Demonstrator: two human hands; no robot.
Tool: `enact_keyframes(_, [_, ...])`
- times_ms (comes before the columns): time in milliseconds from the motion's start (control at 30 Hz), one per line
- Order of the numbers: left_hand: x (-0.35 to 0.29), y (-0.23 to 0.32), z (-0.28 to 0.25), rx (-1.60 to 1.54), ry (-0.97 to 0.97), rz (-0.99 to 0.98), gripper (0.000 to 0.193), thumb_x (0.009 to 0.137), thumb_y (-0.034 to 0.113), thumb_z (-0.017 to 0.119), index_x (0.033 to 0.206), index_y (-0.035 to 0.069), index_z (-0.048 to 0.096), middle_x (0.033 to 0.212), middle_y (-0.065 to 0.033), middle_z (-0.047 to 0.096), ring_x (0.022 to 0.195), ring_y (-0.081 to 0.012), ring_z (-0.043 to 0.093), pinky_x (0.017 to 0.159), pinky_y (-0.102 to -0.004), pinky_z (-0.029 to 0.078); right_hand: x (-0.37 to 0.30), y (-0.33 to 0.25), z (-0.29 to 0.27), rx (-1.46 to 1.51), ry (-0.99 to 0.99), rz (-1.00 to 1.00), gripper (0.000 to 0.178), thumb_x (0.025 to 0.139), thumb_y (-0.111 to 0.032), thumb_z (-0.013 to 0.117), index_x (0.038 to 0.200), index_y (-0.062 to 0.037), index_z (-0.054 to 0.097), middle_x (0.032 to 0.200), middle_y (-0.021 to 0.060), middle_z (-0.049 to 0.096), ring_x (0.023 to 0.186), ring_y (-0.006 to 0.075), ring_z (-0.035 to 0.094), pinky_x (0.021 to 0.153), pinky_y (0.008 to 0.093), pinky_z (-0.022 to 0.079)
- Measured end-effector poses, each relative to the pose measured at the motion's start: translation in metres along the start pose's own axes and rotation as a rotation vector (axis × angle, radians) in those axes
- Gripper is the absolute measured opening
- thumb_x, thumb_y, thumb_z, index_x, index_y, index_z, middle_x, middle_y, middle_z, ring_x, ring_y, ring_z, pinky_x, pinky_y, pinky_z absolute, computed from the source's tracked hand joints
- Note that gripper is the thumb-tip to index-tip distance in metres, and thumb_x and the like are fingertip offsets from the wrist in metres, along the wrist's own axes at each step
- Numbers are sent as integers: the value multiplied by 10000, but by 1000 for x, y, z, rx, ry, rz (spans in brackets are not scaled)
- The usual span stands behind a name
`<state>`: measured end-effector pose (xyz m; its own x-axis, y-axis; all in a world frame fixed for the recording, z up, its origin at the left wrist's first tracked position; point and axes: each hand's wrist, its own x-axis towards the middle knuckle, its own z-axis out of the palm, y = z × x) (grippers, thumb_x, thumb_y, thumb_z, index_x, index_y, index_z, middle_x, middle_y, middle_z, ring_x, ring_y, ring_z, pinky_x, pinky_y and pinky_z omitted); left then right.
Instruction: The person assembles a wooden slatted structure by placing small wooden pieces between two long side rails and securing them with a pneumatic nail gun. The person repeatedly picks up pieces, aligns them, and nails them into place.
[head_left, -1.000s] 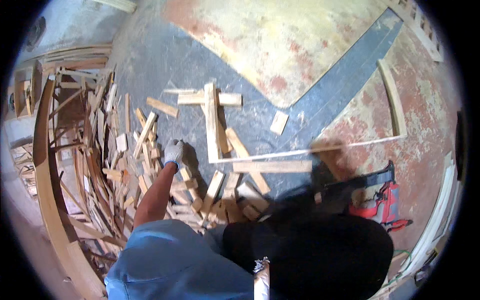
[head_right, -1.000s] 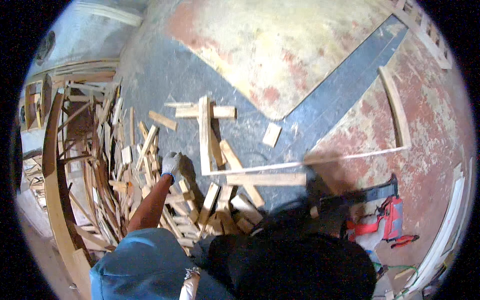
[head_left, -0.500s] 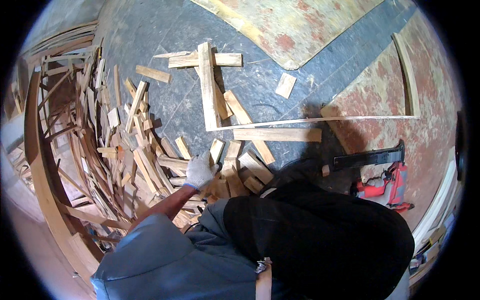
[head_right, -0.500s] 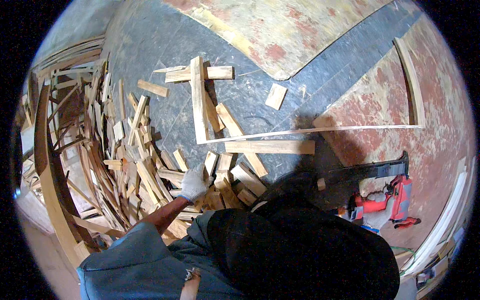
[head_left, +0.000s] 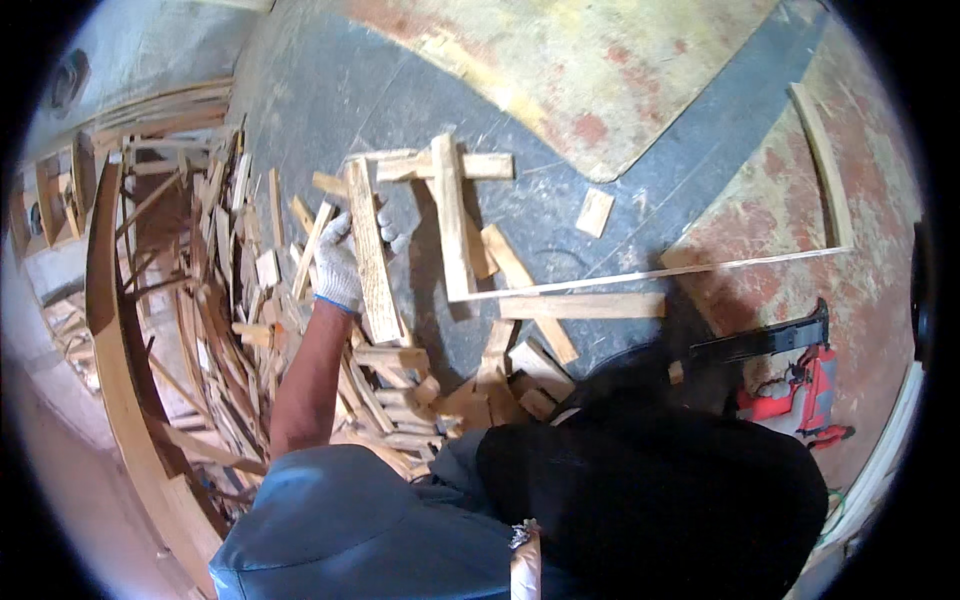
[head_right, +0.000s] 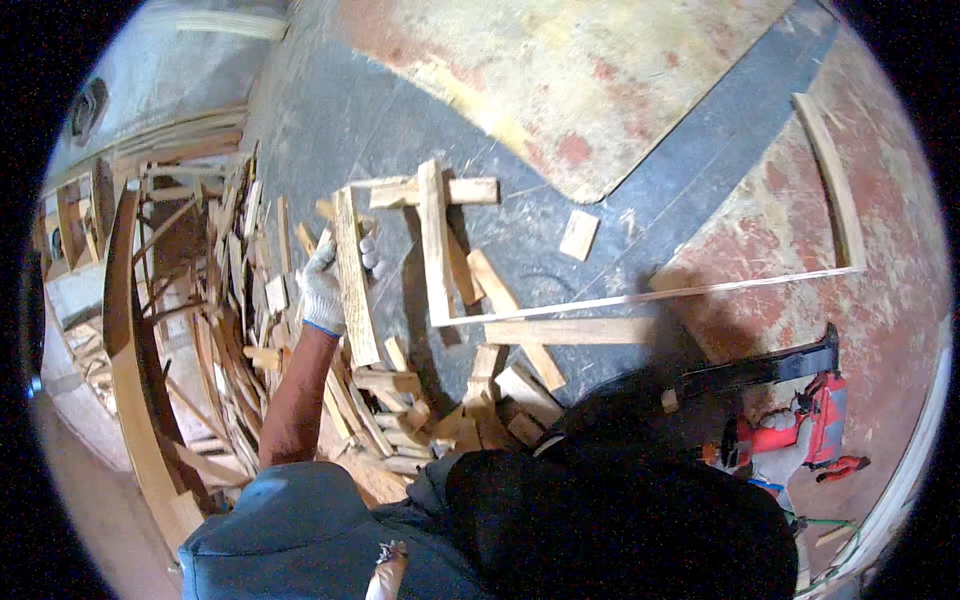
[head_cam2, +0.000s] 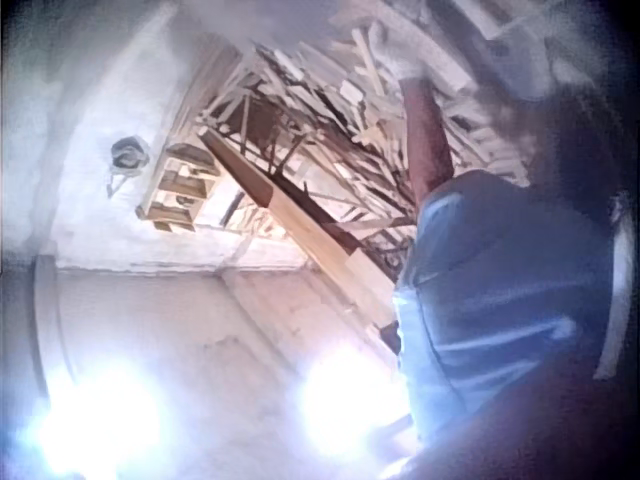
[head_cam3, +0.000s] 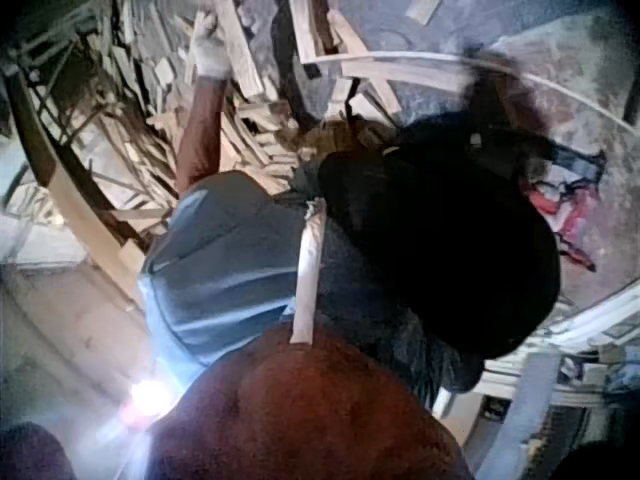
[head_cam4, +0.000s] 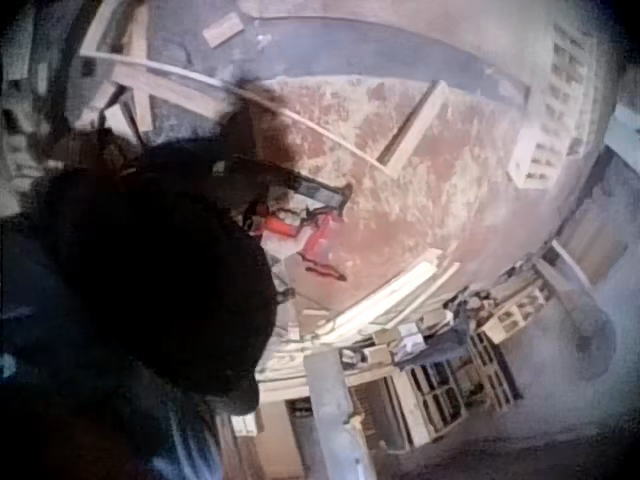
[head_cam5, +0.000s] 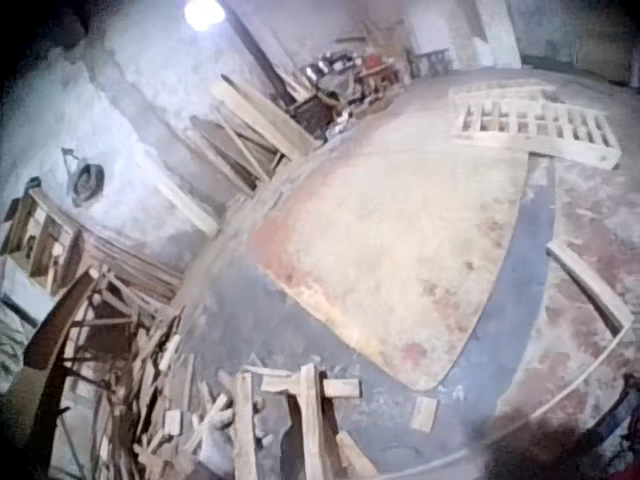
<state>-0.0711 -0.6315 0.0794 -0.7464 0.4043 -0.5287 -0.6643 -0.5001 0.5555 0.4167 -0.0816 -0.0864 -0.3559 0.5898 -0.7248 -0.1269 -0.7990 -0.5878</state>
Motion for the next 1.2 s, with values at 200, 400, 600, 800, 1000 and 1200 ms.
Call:
enact_keyframes(200, [101, -46, 137, 125, -269, -126, 761, 1000, 583, 500, 1475, -8, 434, 1043, -185, 647, 815, -301, 656, 689, -427, 593, 8, 1, -18, -1, -88, -40, 501, 1014, -513, 470, 1182, -62, 612, 862, 32, 616, 781, 233, 596, 695, 442, 521])
enact_keyframes(400, [165, -131, 277, 332, -527, -233, 804, 977, 605, 537, 1470, -21, 429, 1003, -160, 676, 776, -253, 673, 673, -395, 595, -11, -12, 20, 334, 34, -25, 302, 995, -345, 563, 1158, -92, 587, 744, 25, 585, 599, 197, 560, 564, 364, 519])
enact_keyframes(600, [191, -215, 346, 454, -780, -372, 770, 989, 561, 542, 1467, -32, 424, 978, -167, 676, 756, -252, 671, 655, -395, 594, -20, -18, 22, 389, 49, -56, 230, 977, -242, 581, 1150, -90, 578, 777, 68, 626, 644, 234, 608, 591, 420, 543])
enact_keyframes(800, [195, -269, 375, 1580, -832, 42, 571, 902, 262, 769, 1385, 40, 562, 1118, -99, 693, 981, -194, 660, 861, -327, 533, -17, -20, 14, 387, 17, -16, 170, 961, -260, 620, 1050, -122, 576, 781, 47, 621, 685, 220, 611, 627, 422, 524])
enact_keyframes(1000, [212, -338, 392, 2144, -1267, 659, 617, 775, 90, 772, 1362, 114, 583, 1194, -166, 656, 1094, -395, 610, 946, -451, 486, -22, -23, 18, 385, -79, -33, 140, 933, -239, 625, 911, -132, 537, 694, -14, 473, 620, 168, 496, 593, 361, 451])
enact_keyframes(1200, [242, -380, 409, 2161, -1505, 863, 643, 702, 63, 751, 1326, 98, 599, 1196, -162, 647, 1137, -392, 573, 1019, -478, 424, -24, -16, 34, 540, -179, -42, 198, 911, -251, 633, 819, -130, 507, 649, -20, 423, 562, 162, 434, 559, 347, 405])
